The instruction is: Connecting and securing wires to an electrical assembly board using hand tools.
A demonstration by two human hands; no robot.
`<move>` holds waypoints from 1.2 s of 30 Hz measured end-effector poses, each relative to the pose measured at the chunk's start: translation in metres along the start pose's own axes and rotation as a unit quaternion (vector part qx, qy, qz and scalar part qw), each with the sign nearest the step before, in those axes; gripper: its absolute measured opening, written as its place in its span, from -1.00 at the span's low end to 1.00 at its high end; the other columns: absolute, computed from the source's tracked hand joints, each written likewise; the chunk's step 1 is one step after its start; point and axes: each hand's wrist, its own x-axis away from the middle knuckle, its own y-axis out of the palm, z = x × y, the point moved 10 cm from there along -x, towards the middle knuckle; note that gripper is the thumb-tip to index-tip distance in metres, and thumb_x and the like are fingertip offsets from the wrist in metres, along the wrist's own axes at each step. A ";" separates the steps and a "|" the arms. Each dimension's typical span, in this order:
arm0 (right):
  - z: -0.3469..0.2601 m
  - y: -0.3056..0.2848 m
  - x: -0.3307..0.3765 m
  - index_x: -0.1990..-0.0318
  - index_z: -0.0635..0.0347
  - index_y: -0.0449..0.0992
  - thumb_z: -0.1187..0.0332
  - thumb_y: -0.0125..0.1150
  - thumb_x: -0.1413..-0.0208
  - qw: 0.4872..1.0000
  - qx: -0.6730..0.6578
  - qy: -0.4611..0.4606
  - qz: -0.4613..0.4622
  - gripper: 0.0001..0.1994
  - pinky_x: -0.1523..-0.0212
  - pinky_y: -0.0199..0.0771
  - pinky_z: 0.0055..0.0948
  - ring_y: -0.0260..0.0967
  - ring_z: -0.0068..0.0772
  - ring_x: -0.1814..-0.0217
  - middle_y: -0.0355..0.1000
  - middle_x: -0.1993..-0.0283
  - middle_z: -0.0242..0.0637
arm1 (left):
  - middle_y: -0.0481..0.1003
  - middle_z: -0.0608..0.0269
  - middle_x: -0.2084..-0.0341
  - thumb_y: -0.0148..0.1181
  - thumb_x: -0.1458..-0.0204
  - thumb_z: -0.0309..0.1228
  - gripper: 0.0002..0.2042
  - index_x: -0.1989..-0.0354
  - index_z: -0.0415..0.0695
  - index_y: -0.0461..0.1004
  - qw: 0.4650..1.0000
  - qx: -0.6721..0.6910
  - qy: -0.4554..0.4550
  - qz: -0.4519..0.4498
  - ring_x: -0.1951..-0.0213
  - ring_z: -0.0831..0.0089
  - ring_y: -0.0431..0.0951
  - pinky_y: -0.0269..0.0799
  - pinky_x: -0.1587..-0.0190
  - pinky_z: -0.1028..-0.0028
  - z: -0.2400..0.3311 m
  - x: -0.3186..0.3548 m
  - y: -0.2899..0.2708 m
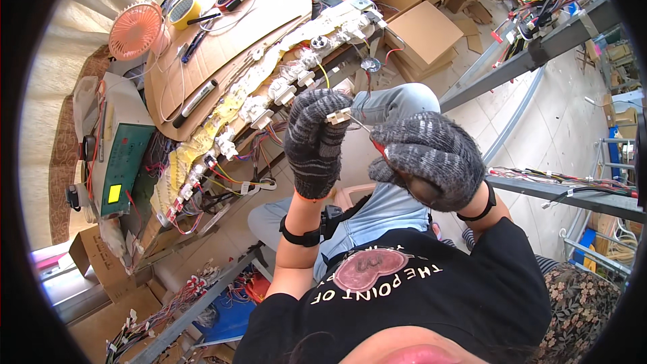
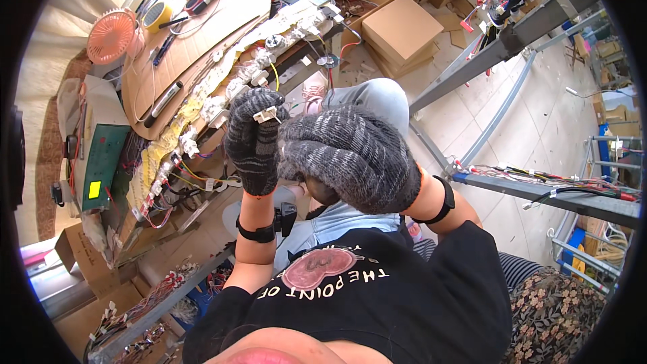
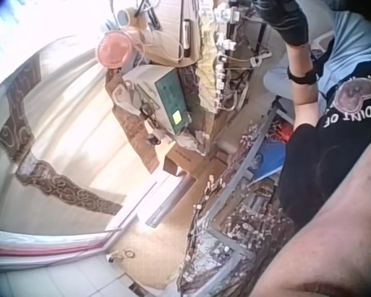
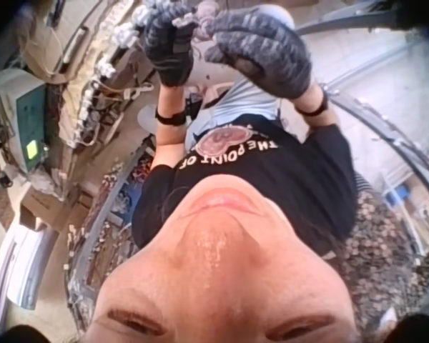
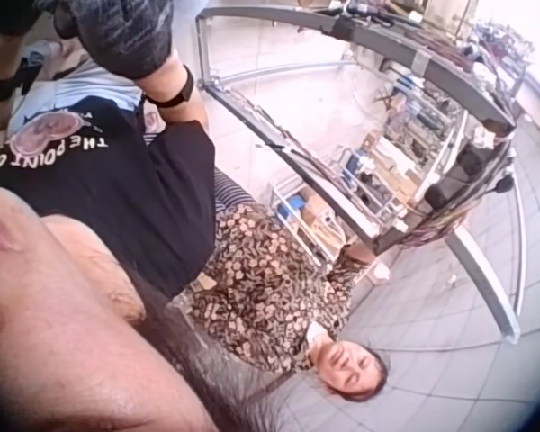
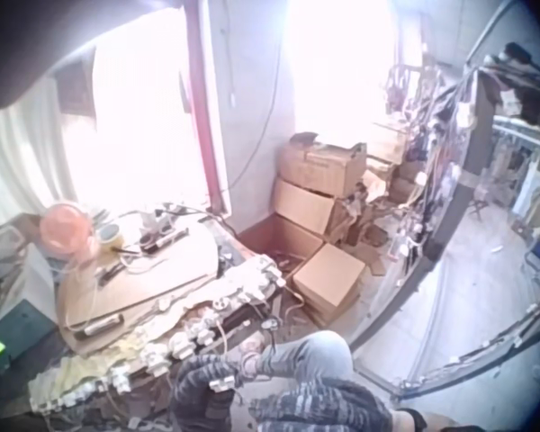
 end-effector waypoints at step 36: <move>-0.004 -0.003 -0.014 0.33 0.14 0.49 0.51 0.34 0.19 0.995 0.025 0.051 -0.083 -0.79 0.20 0.48 -0.31 0.48 -0.16 0.20 0.49 0.18 -0.16 | 0.52 0.12 0.34 0.22 0.06 -0.57 -0.86 0.30 -0.17 0.48 0.986 -0.056 0.116 -0.103 0.29 0.23 0.55 0.46 0.17 0.36 0.023 0.001 0.010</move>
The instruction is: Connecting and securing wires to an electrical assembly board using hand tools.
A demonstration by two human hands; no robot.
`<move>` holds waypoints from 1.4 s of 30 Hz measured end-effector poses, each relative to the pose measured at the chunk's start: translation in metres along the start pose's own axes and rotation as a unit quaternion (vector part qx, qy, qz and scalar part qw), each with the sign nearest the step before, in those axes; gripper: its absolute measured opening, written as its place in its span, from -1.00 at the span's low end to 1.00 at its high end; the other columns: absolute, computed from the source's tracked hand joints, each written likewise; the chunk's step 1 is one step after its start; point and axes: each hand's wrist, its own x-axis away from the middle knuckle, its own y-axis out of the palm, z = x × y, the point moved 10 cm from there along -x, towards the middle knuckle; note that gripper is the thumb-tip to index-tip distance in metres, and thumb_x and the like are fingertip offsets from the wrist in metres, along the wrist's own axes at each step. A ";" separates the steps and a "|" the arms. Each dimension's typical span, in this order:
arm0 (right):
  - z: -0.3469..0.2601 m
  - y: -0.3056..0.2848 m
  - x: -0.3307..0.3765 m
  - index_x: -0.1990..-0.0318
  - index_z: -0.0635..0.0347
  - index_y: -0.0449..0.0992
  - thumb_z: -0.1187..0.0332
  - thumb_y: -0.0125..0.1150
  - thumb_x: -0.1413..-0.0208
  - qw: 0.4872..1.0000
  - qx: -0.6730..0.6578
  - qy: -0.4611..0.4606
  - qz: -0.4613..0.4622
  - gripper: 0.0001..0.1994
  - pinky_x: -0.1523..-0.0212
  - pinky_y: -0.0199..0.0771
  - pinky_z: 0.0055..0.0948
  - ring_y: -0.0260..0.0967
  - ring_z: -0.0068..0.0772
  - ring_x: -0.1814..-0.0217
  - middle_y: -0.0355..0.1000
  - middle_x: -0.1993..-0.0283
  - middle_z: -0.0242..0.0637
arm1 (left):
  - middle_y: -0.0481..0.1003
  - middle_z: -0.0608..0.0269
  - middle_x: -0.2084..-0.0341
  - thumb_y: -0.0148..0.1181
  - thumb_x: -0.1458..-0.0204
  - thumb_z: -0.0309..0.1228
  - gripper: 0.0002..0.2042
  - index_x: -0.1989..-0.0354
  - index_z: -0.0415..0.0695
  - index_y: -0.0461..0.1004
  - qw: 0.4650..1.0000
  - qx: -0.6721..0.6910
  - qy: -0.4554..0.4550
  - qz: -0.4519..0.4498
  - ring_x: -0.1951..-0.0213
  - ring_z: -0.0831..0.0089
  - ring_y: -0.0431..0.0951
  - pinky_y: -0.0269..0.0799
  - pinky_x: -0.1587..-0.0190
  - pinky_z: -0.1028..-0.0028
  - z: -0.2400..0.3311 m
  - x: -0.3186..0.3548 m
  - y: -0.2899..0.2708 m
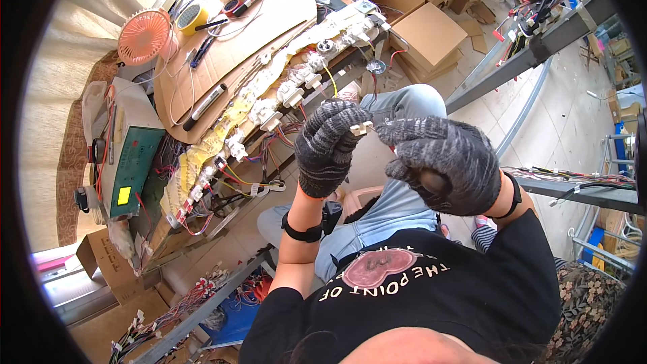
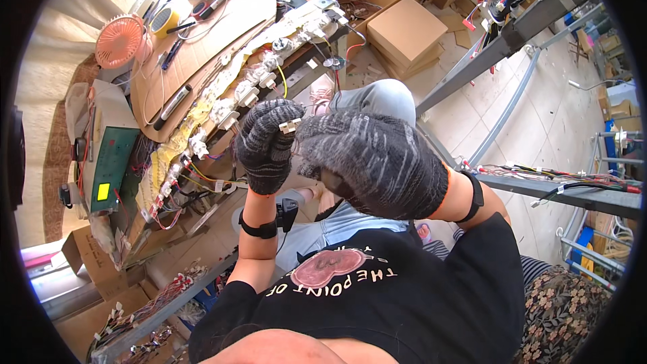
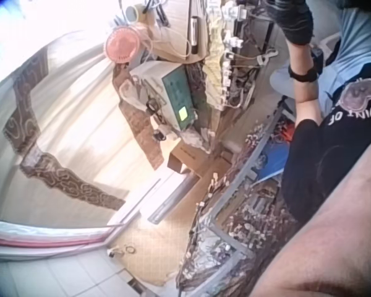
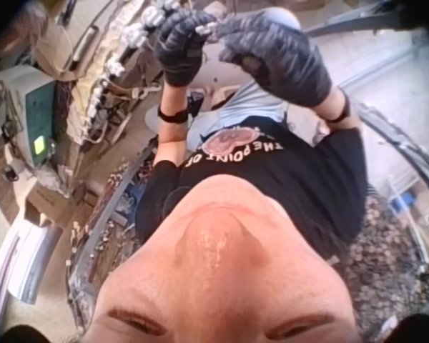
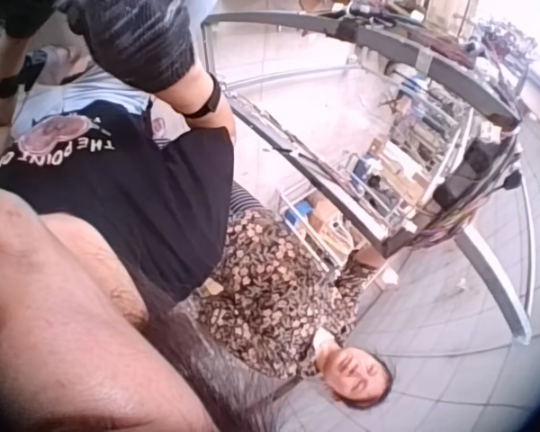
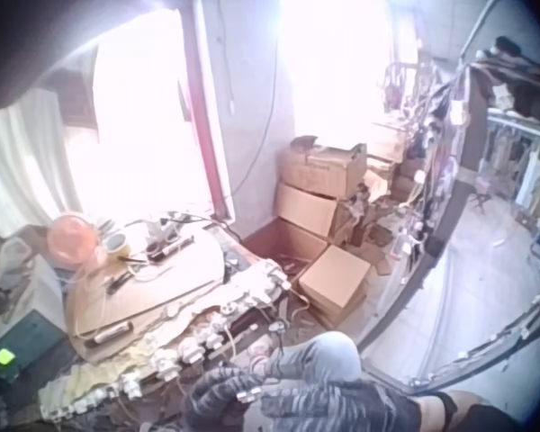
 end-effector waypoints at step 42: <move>-0.005 0.008 0.000 0.08 0.27 0.44 0.55 0.18 0.09 0.991 -0.109 -0.058 0.047 -0.67 0.03 0.38 -0.16 0.37 0.01 0.02 0.39 0.01 0.03 | 0.54 0.16 0.35 0.24 0.09 -0.57 -0.86 0.32 -0.19 0.51 1.000 0.001 -0.012 0.028 0.29 0.29 0.56 0.45 0.19 0.40 0.000 -0.002 -0.030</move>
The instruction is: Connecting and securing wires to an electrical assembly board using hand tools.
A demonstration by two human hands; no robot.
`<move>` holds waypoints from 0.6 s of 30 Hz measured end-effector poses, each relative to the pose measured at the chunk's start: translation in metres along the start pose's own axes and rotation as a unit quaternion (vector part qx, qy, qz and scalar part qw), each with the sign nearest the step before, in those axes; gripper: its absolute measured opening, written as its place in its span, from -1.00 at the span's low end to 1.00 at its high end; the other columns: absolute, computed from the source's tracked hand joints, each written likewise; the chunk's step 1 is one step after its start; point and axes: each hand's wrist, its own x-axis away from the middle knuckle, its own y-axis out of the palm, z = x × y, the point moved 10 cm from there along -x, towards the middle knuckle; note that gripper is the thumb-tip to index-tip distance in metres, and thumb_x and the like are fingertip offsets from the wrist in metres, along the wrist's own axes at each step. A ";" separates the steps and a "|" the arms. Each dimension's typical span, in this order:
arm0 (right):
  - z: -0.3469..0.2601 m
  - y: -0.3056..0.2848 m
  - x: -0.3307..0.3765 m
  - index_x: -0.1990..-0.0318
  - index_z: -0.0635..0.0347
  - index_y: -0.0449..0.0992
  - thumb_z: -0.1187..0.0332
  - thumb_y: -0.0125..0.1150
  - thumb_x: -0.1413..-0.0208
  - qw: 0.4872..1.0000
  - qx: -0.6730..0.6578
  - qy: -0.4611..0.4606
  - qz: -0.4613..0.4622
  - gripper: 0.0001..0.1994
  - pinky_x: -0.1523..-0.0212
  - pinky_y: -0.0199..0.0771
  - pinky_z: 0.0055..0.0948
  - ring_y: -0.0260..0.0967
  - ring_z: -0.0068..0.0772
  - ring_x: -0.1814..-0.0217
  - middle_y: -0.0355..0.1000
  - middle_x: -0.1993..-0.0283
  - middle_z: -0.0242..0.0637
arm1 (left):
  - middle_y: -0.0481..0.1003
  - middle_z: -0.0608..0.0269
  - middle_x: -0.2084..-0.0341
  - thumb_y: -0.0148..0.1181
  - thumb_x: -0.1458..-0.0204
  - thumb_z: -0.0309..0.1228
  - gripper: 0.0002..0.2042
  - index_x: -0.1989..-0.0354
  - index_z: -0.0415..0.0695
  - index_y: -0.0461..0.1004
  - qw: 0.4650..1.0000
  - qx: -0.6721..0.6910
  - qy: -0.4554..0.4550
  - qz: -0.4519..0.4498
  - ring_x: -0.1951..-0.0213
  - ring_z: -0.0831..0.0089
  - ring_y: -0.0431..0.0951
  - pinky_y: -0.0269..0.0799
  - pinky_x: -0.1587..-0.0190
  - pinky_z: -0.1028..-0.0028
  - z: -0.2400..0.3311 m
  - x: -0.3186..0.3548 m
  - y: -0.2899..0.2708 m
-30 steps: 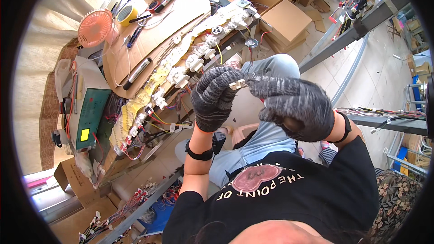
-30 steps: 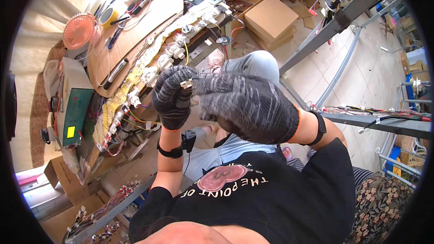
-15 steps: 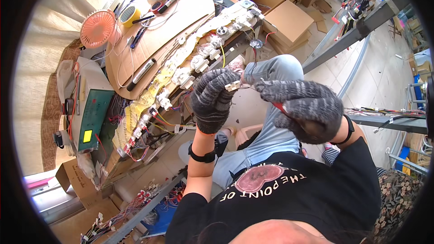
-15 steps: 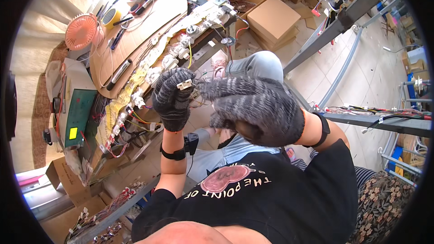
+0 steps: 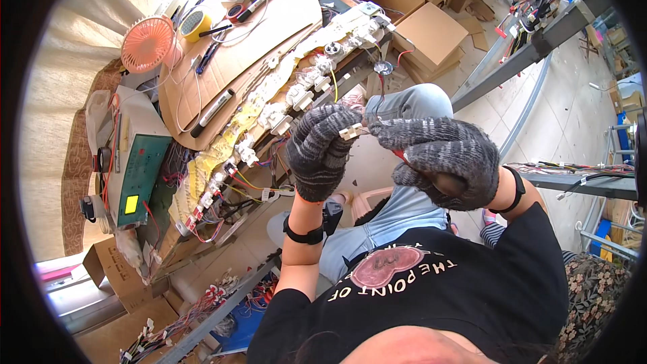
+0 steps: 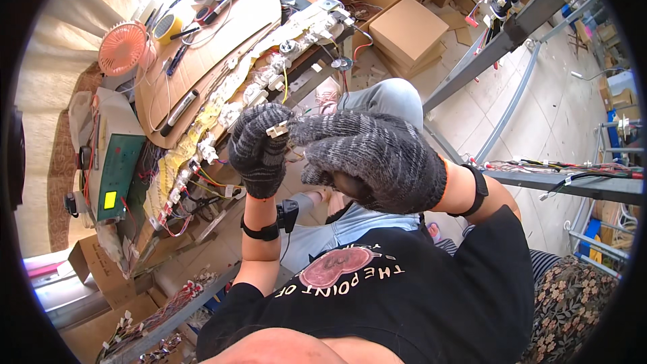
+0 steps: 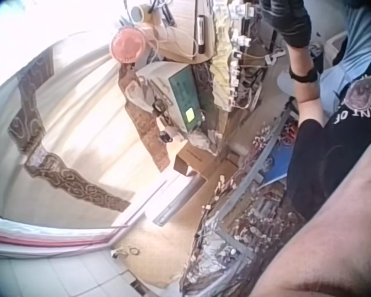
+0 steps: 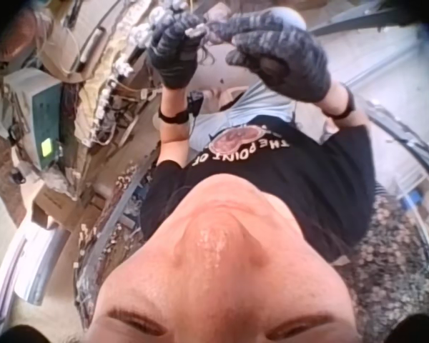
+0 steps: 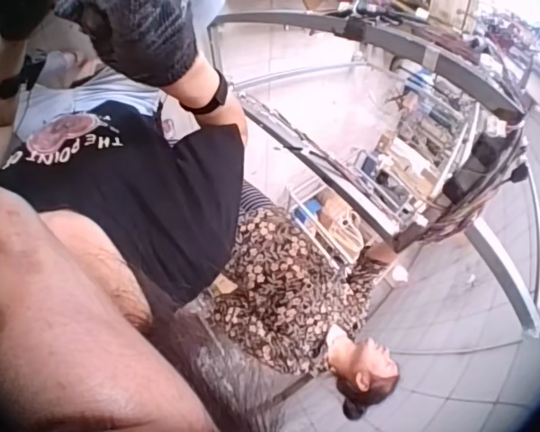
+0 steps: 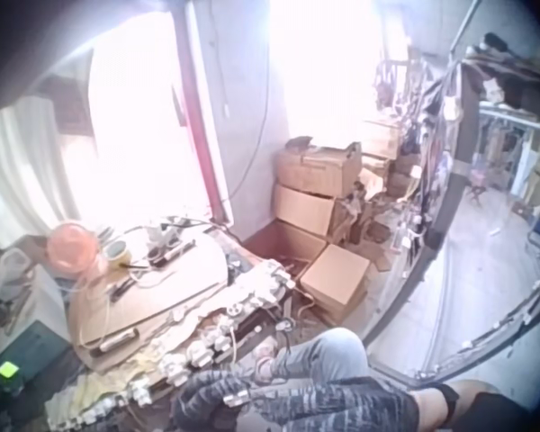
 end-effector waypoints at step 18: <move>0.006 0.004 -0.005 0.10 0.24 0.43 0.48 0.19 0.02 0.999 -0.020 -0.002 -0.044 -0.73 0.01 0.38 -0.19 0.37 -0.03 0.04 0.42 0.09 -0.08 | 0.54 0.16 0.36 0.27 0.13 -0.57 -0.84 0.32 -0.17 0.53 1.000 0.006 0.009 -0.013 0.29 0.28 0.56 0.44 0.16 0.39 0.000 0.001 0.000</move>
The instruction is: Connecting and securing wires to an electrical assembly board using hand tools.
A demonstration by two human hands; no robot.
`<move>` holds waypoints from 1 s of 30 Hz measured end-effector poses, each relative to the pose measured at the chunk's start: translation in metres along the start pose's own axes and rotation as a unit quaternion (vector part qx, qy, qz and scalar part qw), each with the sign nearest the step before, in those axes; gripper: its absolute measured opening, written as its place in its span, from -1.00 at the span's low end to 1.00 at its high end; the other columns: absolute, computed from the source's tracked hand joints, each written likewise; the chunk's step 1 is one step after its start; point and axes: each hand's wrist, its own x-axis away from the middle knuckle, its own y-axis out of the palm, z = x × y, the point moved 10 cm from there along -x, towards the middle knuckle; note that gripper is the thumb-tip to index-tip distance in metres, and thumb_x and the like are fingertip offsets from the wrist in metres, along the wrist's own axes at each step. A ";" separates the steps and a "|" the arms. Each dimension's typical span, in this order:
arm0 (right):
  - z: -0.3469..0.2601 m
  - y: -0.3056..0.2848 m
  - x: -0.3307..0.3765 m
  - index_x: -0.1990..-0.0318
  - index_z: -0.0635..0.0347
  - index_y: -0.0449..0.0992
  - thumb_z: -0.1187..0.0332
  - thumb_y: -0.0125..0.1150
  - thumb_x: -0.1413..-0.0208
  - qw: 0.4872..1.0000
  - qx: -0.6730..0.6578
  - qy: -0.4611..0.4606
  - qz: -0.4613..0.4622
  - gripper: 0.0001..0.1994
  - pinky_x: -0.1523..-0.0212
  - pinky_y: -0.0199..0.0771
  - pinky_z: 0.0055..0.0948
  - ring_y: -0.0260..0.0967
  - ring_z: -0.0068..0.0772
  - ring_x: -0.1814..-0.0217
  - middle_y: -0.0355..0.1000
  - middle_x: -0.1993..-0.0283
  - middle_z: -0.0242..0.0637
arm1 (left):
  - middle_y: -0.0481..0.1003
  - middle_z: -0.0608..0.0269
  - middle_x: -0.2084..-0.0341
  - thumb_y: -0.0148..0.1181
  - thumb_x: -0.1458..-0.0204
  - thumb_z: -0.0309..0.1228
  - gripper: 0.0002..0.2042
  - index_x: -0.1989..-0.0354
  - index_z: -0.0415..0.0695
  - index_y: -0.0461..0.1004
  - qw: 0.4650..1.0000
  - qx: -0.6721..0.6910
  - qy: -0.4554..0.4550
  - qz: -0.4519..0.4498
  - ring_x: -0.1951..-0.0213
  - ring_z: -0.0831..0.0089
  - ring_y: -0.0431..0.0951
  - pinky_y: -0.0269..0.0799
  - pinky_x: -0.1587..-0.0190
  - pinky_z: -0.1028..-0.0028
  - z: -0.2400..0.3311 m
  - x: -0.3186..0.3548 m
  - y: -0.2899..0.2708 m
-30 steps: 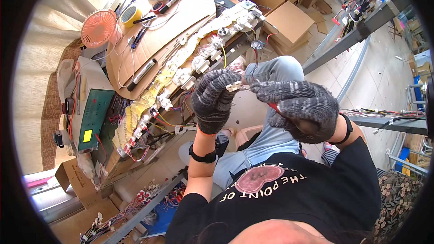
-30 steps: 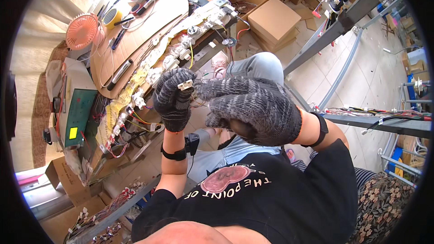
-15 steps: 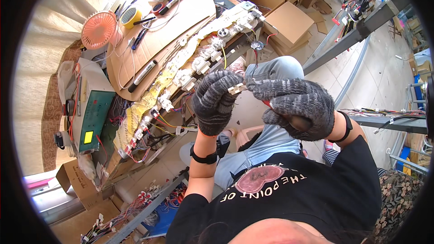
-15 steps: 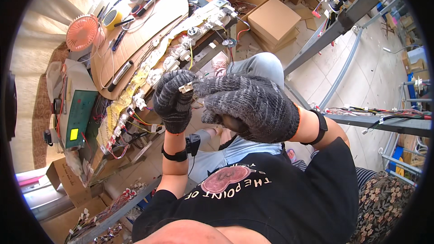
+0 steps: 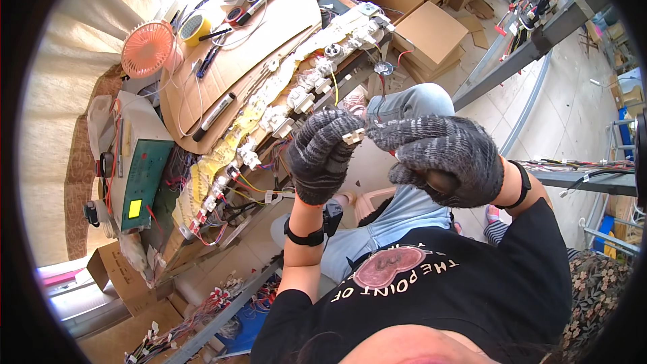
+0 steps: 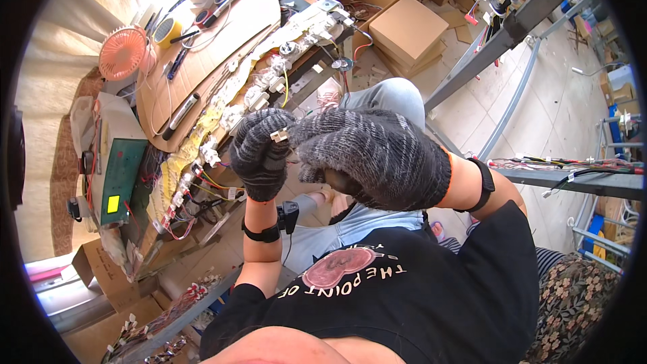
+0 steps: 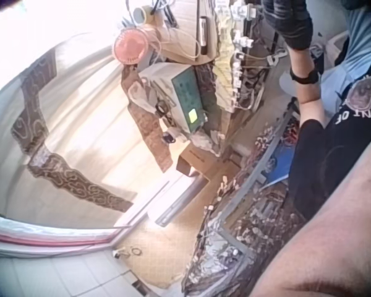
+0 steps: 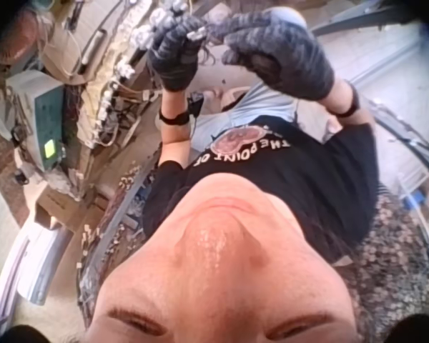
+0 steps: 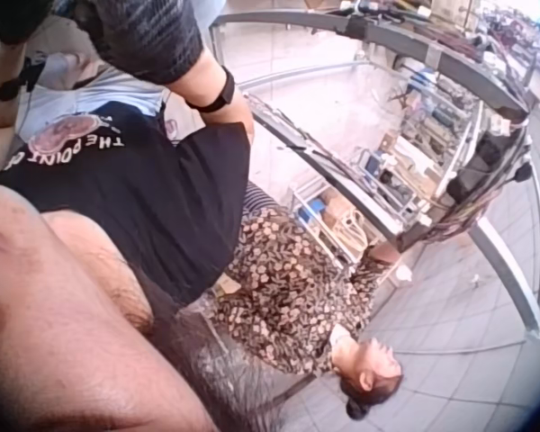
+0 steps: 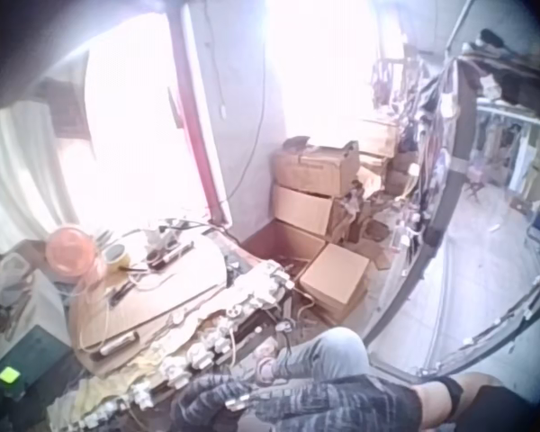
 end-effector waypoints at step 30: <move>-0.001 0.001 0.009 0.19 0.21 0.46 0.54 0.23 0.18 0.997 -0.017 0.072 -0.006 -0.71 0.03 0.40 -0.19 0.41 -0.04 0.06 0.41 0.03 0.00 | 0.53 0.14 0.38 0.19 0.02 -0.53 -0.92 0.34 -0.22 0.51 1.000 0.014 0.006 0.000 0.31 0.32 0.55 0.45 0.19 0.39 -0.004 0.000 -0.005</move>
